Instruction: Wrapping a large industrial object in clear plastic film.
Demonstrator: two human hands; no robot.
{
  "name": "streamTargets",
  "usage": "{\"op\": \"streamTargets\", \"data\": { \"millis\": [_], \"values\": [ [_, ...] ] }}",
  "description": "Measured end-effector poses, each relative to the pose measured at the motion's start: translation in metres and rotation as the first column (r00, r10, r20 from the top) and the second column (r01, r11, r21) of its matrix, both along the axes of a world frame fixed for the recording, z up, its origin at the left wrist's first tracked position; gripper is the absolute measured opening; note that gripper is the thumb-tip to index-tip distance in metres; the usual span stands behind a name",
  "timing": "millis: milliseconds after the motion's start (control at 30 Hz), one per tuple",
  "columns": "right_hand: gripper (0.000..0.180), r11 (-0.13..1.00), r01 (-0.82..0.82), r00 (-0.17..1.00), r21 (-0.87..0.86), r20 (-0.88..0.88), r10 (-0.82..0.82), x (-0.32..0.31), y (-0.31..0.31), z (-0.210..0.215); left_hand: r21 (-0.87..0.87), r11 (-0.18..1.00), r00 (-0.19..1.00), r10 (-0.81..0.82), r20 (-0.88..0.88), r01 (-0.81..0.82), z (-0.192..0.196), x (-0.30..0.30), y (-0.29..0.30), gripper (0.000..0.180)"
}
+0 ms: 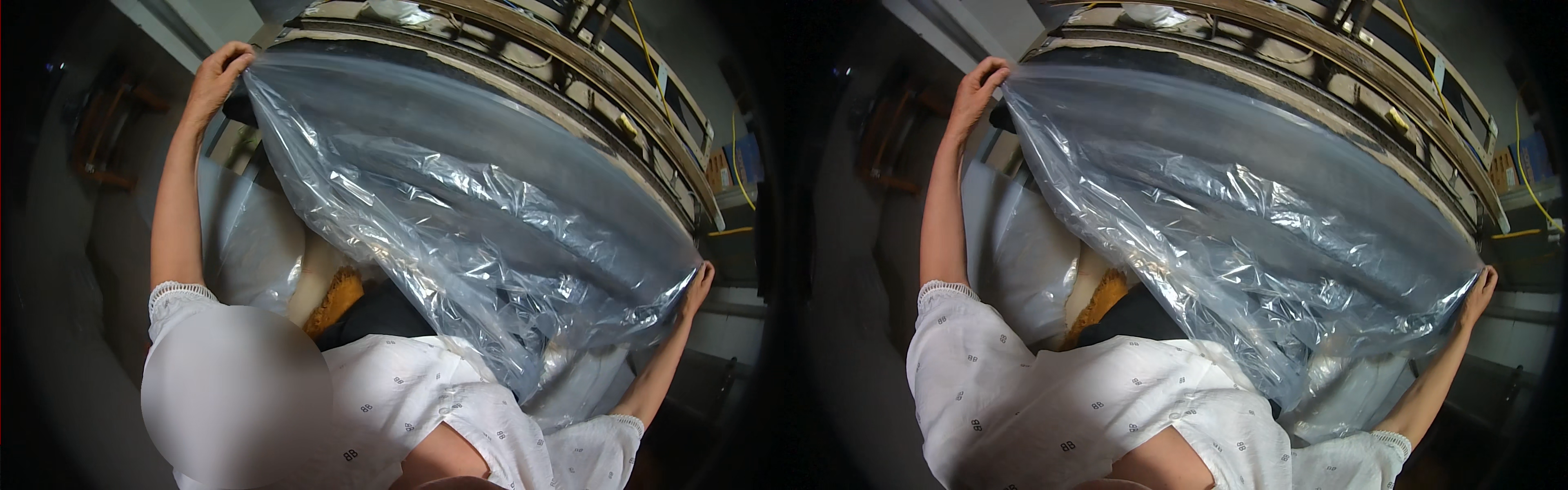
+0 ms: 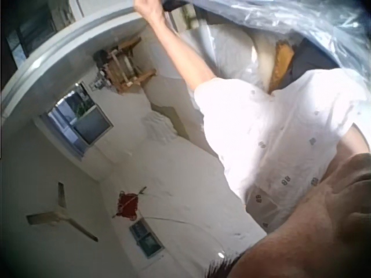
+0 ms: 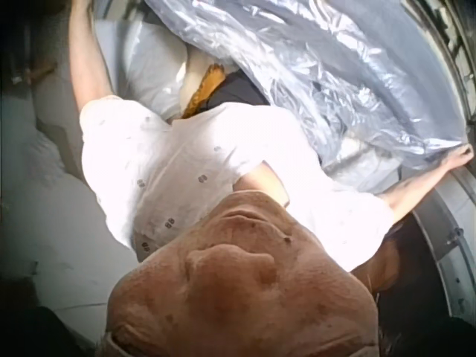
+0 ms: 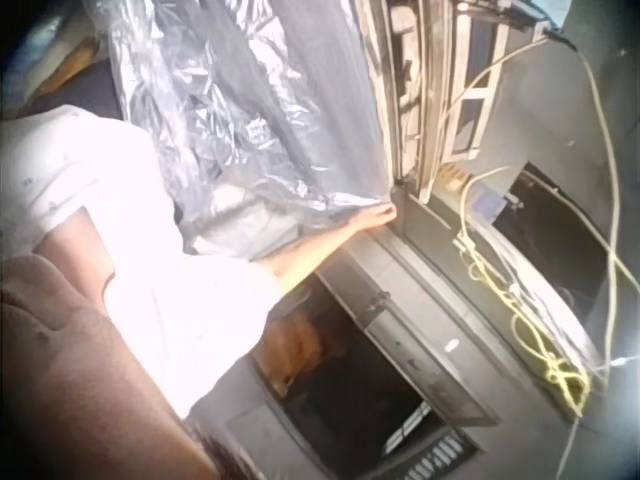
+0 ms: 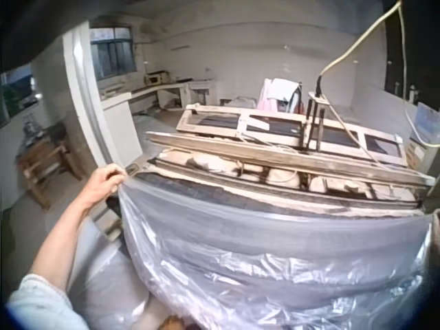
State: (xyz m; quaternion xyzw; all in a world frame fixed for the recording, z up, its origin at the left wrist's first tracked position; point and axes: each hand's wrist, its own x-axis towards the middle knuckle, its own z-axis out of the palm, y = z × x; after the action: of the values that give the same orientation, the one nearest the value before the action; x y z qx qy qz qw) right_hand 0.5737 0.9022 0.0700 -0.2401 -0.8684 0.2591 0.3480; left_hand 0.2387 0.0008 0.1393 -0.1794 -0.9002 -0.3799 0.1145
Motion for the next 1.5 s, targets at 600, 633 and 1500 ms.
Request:
{"op": "streamTargets", "data": {
  "millis": [600,633,1500],
  "values": [
    [0.021,0.984,0.166,0.970,0.058,-0.188,-0.152,-0.069,-0.042,-0.039,0.292,0.917,0.938,0.320,-0.137,-0.270,-0.152,-0.212,-0.045,0.035],
    [0.022,0.985,0.168,0.967,0.045,-0.200,-0.156,-0.071,-0.035,-0.038,0.293,0.918,0.941,0.314,-0.129,-0.266,-0.150,-0.219,-0.036,0.036],
    [0.045,0.878,0.470,0.859,-0.091,-0.183,-0.479,-0.113,-0.006,-0.028,0.665,0.558,0.865,0.247,0.438,-0.496,-0.140,-0.242,-0.044,0.042]
  ]
}}
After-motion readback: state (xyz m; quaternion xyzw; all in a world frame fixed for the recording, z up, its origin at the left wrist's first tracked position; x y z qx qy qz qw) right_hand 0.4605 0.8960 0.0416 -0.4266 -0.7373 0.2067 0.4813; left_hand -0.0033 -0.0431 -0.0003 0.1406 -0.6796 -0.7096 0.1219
